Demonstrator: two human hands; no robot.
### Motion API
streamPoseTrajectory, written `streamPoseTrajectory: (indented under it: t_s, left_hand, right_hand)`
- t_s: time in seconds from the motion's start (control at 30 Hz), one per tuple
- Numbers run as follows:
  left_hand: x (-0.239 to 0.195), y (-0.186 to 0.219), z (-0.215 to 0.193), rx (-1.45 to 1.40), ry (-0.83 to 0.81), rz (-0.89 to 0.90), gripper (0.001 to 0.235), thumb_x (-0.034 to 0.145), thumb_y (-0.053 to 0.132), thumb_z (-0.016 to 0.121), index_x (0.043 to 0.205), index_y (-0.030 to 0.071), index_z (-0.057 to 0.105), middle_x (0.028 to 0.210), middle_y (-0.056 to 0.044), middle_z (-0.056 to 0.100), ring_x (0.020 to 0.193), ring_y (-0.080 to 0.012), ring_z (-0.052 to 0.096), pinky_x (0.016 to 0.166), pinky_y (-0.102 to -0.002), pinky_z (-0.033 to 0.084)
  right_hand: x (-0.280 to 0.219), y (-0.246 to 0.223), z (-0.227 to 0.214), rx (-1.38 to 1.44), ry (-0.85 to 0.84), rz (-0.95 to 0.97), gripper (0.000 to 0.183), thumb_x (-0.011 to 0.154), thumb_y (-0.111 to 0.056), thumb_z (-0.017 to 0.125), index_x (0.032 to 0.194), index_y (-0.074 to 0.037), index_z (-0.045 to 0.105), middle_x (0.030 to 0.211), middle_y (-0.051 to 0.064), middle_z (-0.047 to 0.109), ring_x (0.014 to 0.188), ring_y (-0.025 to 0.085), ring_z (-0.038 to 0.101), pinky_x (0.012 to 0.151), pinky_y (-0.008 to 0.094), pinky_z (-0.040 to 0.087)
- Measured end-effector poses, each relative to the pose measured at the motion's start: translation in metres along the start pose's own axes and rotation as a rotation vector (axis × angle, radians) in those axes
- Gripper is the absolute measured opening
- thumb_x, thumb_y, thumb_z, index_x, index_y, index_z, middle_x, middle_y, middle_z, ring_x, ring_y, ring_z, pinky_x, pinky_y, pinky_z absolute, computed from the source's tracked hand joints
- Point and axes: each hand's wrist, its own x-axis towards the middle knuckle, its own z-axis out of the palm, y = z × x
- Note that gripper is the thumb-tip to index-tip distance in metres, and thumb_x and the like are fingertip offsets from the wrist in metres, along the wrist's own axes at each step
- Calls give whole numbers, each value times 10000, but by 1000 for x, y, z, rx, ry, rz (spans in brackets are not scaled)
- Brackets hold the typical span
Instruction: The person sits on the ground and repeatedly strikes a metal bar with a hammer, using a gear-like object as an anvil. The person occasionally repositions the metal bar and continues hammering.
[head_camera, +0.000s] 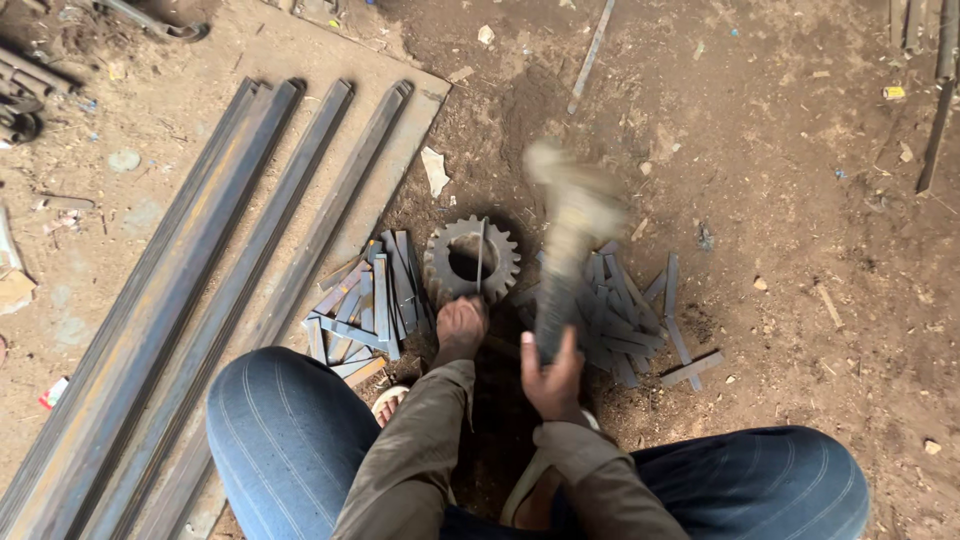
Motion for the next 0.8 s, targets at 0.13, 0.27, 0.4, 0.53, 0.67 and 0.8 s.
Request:
streamPoseTrajectory:
  t_s: [0.13, 0.27, 0.4, 0.53, 0.67, 0.8]
  left_hand:
    - [13, -3, -2, -42, -404, -85, 208, 976, 141, 532, 799, 68, 613, 708, -109, 586, 655, -275, 630, 568, -441, 506]
    - [19, -8, -8, -158, -445, -216, 285, 963, 186, 553, 710, 132, 671, 749, -92, 663, 746, -302, 692, 641, -453, 546]
    - [31, -3, -9, -122, -499, -302, 288, 977, 222, 540, 760, 115, 697, 763, -113, 719, 745, -315, 734, 614, -454, 573]
    - [19, 2, -15, -264, -498, -614, 469, 936, 502, 644, 814, 54, 714, 765, -167, 739, 729, -341, 737, 604, -439, 567]
    - [24, -11, -26, -1503, -261, -855, 317, 1004, 301, 580, 919, 56, 763, 711, -99, 739, 575, -216, 678, 518, -356, 524]
    - [63, -14, -30, -1597, -444, -1262, 252, 1014, 255, 619, 905, 67, 746, 660, -52, 663, 514, -156, 593, 463, -308, 444]
  right_hand:
    - [-11, 38, 7, -224, -195, 248, 387, 968, -371, 667, 995, 3, 572, 586, 139, 622, 454, 246, 638, 451, 396, 466]
    - [-20, 75, -12, -201, -214, 389, 395, 932, -412, 640, 993, -29, 566, 587, 163, 628, 485, 314, 676, 472, 478, 499]
    - [-23, 97, -15, -461, -310, 447, 487, 959, -471, 645, 979, 6, 552, 709, 234, 644, 602, 426, 661, 584, 544, 504]
    - [-41, 102, -15, -555, -282, 416, 485, 941, -484, 652, 1032, -20, 546, 792, 292, 669, 711, 500, 656, 619, 573, 508]
    - [-41, 97, -14, -548, -311, 490, 488, 933, -495, 641, 1027, -28, 534, 813, 287, 693, 716, 488, 686, 633, 564, 529]
    - [-38, 92, -18, -534, -340, 544, 504, 930, -508, 642, 1018, -23, 537, 833, 283, 689, 717, 479, 696, 635, 565, 539]
